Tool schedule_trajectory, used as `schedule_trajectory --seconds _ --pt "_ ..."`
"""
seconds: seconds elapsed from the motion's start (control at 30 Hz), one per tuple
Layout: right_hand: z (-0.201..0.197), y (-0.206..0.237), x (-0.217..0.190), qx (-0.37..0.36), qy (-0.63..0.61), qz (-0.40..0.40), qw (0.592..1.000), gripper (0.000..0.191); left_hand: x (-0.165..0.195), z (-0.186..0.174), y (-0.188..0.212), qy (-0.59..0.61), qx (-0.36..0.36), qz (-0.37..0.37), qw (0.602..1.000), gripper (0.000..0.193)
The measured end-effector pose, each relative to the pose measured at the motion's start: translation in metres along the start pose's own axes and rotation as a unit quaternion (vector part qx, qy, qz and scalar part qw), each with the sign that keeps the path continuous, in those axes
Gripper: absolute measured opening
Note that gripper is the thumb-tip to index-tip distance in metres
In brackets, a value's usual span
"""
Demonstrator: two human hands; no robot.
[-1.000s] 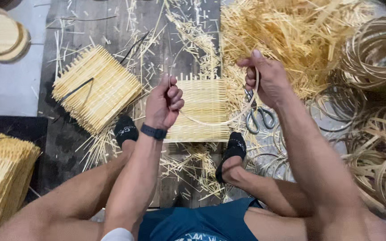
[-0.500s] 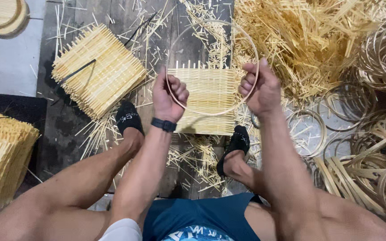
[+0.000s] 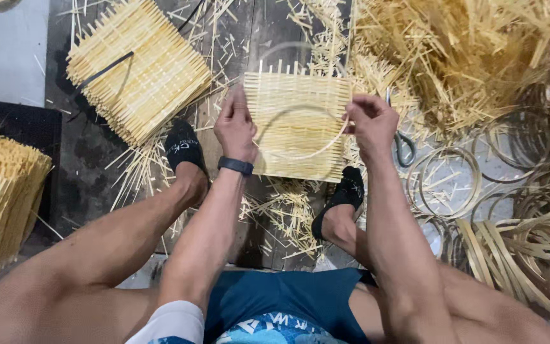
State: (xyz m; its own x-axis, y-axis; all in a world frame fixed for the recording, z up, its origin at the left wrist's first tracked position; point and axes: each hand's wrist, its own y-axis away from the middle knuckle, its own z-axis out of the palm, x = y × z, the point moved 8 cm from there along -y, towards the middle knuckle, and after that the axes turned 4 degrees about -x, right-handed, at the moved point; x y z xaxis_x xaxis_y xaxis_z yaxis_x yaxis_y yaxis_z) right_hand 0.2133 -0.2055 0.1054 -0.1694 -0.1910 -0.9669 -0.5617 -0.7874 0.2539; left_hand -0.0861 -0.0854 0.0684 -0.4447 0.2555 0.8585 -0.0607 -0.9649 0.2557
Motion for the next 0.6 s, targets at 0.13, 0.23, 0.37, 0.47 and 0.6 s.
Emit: schedule_trajectory --seconds 0.13,0.23,0.37,0.47,0.6 --pt "-0.006 -0.01 0.064 0.026 0.198 0.025 0.98 0.016 -0.004 -0.02 -0.018 -0.444 -0.012 0.179 0.878 0.019" --pt "-0.006 -0.013 0.08 0.047 0.314 -0.078 0.945 0.019 -0.028 -0.037 -0.03 -0.542 -0.028 0.088 0.835 0.016" --pt "-0.007 -0.01 0.089 0.038 0.371 -0.093 0.923 0.017 -0.033 -0.043 -0.031 -0.559 -0.03 0.03 0.828 0.016" --pt "-0.007 -0.008 0.083 0.031 0.373 -0.078 0.924 0.019 -0.035 -0.048 -0.032 -0.57 -0.006 -0.051 0.82 0.017" --pt "-0.006 -0.007 0.073 0.025 0.368 -0.059 0.928 0.02 -0.038 -0.05 -0.035 -0.549 0.002 -0.072 0.833 0.019"
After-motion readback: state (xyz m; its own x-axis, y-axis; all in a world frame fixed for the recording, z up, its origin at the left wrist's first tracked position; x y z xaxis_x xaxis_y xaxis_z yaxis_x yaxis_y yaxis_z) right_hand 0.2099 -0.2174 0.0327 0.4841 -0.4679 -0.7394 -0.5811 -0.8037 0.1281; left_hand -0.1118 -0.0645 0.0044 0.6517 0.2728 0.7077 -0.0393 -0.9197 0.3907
